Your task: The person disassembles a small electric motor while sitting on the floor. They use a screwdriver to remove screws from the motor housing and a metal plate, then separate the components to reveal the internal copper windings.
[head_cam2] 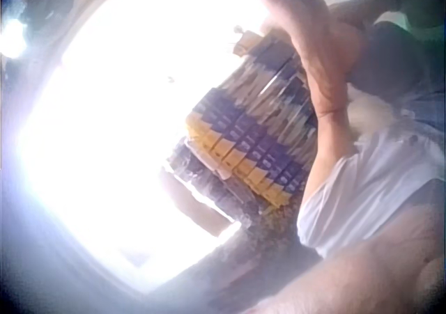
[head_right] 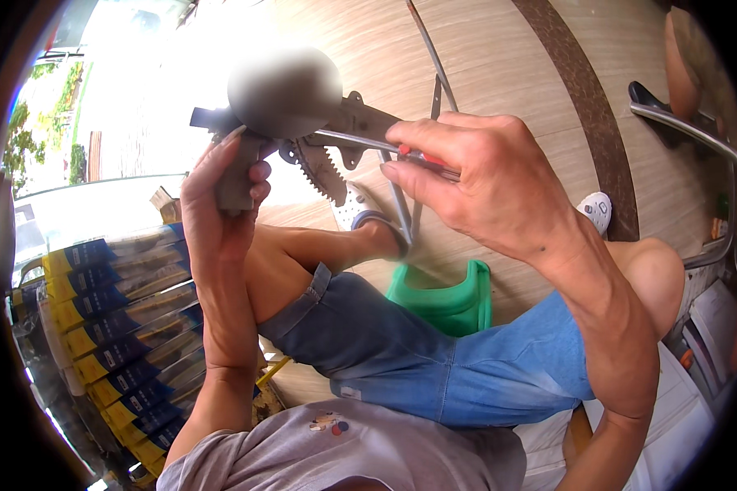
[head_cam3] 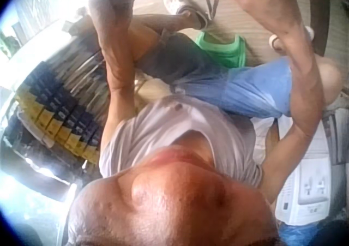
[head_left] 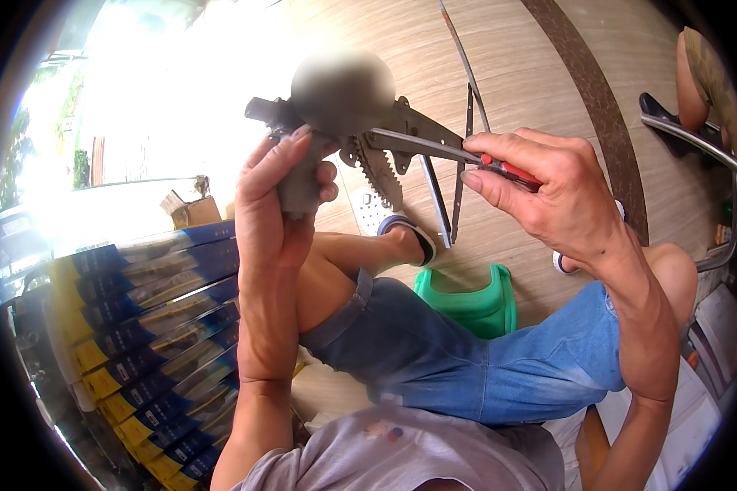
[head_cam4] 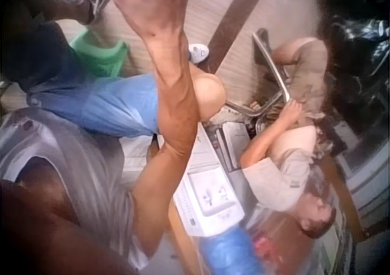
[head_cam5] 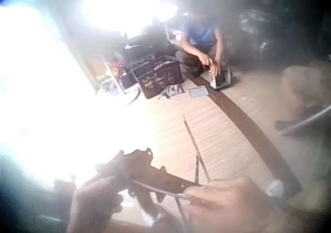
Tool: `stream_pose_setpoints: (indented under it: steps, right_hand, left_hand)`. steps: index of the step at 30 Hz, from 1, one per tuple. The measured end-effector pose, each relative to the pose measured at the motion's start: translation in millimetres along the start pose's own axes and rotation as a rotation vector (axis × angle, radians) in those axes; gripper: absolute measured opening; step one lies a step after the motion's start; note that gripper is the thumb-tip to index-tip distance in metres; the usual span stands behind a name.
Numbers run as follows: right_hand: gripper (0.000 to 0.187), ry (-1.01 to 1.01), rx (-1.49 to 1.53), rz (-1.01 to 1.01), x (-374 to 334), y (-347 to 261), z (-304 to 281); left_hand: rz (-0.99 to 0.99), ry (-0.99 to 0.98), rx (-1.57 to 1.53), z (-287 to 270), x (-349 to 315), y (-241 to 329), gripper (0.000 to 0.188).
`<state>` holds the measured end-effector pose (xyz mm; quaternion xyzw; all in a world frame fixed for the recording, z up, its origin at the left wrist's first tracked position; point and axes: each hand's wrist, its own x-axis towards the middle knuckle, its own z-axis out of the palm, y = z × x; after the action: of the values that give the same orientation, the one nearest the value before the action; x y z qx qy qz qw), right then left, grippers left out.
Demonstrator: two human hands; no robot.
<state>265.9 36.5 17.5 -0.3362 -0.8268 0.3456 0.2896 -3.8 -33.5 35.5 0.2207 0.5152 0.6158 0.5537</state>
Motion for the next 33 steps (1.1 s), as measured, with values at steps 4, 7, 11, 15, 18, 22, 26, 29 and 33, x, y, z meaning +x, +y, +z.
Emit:
stream_pose_setpoints:
  steps: [4,7,11,15,18,22,26,29,33]
  right_hand:
    - [0.026,0.013,0.024,-0.015,0.9,1.2,1.7]
    - [0.026,0.005,0.043,-0.013,2.1,0.2,3.5]
    - [0.026,-0.004,0.034,-0.009,2.9,-2.3,4.8]
    - [0.026,0.004,0.045,-0.015,3.4,-1.2,7.4]
    - [0.026,-0.005,0.04,-0.022,4.2,-1.0,5.7]
    - [0.026,0.007,0.039,-0.036,3.9,-0.1,6.8]
    - [0.025,0.012,0.01,-0.056,3.9,1.4,6.9]
    - [0.025,0.018,0.005,-0.065,4.0,1.1,6.9]
    - [0.025,0.001,0.008,-0.04,4.5,-0.2,5.7]
  left_hand:
    - [0.011,0.009,0.008,-1.2,0.6,-0.7,0.026]
    - [0.007,0.002,0.102,-2.4,-0.9,0.4,0.03]
    - [0.011,0.012,0.079,-1.3,-1.1,1.5,0.028]
    - [0.008,0.017,0.045,-1.5,-1.2,2.3,0.027]
    - [0.013,0.011,0.049,-1.6,-0.6,2.3,0.028]
    - [0.016,0.018,0.047,-1.5,-0.3,1.4,0.027]
    - [0.02,0.015,0.038,-2.1,-0.3,1.5,0.027]
    - [0.024,0.018,0.043,-2.1,-0.3,2.3,0.027]
    - [0.029,0.022,0.052,-2.1,-0.3,2.9,0.027]
